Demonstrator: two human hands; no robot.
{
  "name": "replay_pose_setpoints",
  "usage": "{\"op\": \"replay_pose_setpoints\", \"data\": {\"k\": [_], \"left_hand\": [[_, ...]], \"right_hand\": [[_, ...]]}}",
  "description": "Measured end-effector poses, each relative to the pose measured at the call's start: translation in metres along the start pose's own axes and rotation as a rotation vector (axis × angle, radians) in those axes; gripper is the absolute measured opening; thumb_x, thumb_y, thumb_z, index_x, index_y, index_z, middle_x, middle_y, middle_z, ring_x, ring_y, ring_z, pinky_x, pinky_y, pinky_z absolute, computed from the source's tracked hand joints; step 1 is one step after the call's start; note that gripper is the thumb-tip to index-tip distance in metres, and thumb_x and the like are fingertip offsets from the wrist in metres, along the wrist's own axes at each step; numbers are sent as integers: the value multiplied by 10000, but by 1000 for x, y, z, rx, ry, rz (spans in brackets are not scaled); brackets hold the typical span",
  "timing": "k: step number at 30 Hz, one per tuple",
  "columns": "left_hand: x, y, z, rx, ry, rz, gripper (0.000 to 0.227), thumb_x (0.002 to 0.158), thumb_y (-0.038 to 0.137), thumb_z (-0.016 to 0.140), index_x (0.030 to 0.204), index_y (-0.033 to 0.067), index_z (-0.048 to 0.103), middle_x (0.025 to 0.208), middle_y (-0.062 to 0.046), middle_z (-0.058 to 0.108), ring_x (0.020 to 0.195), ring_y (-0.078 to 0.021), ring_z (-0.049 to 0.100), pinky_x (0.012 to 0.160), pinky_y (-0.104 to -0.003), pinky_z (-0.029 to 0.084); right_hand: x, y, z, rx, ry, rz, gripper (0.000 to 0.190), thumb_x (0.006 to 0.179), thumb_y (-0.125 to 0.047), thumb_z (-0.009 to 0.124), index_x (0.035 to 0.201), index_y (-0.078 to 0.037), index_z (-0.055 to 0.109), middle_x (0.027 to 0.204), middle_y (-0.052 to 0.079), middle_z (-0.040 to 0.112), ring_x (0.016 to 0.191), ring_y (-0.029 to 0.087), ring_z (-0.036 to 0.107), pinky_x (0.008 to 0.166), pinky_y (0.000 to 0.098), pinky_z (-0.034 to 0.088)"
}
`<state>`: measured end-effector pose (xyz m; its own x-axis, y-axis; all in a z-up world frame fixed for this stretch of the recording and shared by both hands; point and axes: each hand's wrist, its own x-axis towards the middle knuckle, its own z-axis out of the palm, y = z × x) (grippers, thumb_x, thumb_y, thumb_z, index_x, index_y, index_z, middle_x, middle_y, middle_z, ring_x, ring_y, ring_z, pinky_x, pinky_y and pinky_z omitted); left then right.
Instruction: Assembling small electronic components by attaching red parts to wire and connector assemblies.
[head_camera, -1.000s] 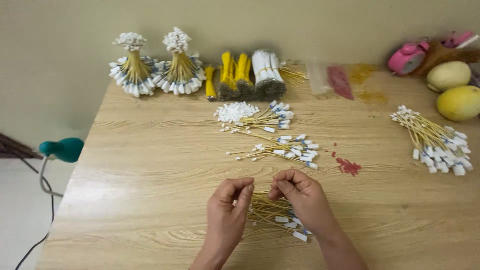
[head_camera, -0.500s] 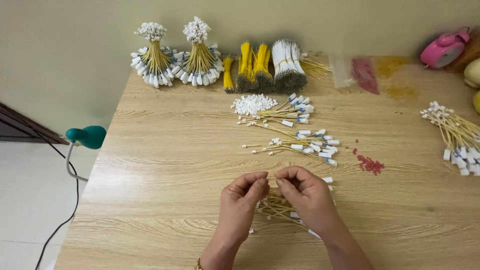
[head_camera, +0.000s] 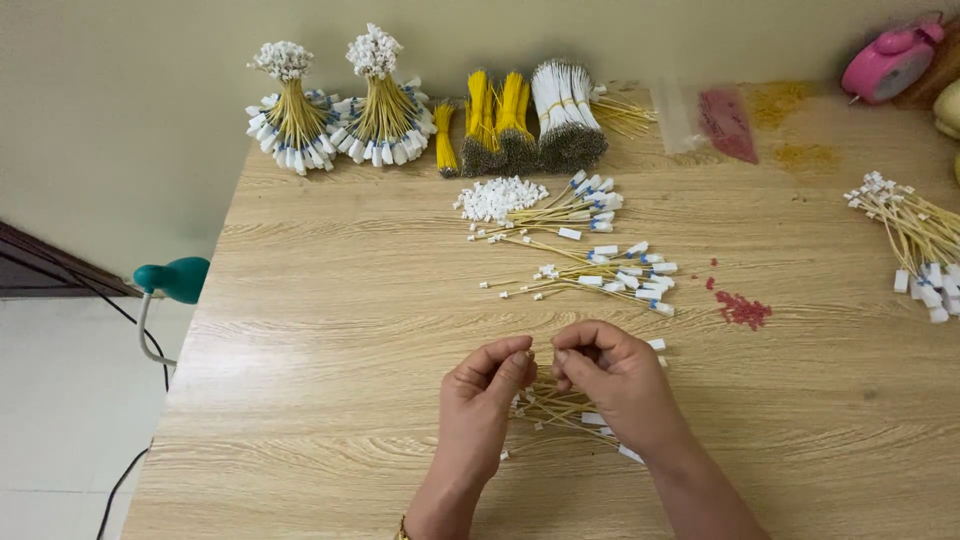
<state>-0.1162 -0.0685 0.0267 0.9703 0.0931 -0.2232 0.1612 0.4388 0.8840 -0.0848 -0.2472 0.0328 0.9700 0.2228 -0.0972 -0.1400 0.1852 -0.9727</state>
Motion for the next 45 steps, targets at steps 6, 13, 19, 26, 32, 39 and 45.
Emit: {"op": "replay_pose_setpoints", "data": {"k": [6,13,19,26,32,39,45], "left_hand": [[-4,7,3,-34,-9,43,232,961,40,660,1189,6,682,931,-32,689,868,-115,656,793,-270,562],[-4,6,2,-36,-44,87,307,957,2,673,1259,21,621,930,-31,649,872,-105,623,801,-265,538],[-7,10,2,-47,-59,73,323,946,-9,668,1261,25,607,935,-36,665,883,-105,640,821,-271,556],[-9,13,2,3,-90,86,337,946,-23,664,1273,36,605,925,-28,678,884,-93,636,817,-254,536],[-10,17,-1,55,-130,57,348,940,-27,670,1275,47,611,913,-18,677,883,-87,642,814,-248,535],[-8,16,-7,23,-187,20,366,937,-23,681,1289,52,616,908,-15,676,861,-85,632,793,-245,521],[-9,16,-2,-70,-194,-4,357,929,-24,681,1273,42,612,933,-27,688,902,-101,653,832,-252,539]], "right_hand": [[-7,-10,12,-99,65,14,187,926,-4,664,1113,-11,672,949,37,697,817,93,671,715,252,576],[-18,-43,29,-528,26,-290,120,896,-46,728,1009,-66,764,970,6,713,861,85,676,712,228,570],[-17,-48,33,-795,71,-445,152,833,-66,774,976,-111,801,949,0,655,1008,164,608,850,315,513],[-17,-49,33,-843,37,-466,124,831,-101,786,952,-123,797,980,1,658,1050,190,594,904,353,479],[-15,-47,29,-584,-38,-244,139,871,-94,748,1008,-98,771,946,16,694,918,137,685,769,287,569],[-11,-32,17,-539,-94,-337,76,878,-80,754,946,-47,743,914,20,729,874,138,717,761,290,587],[-14,-45,17,-553,-104,-291,88,895,-121,758,954,-57,750,917,28,733,886,138,720,764,295,589]]}}
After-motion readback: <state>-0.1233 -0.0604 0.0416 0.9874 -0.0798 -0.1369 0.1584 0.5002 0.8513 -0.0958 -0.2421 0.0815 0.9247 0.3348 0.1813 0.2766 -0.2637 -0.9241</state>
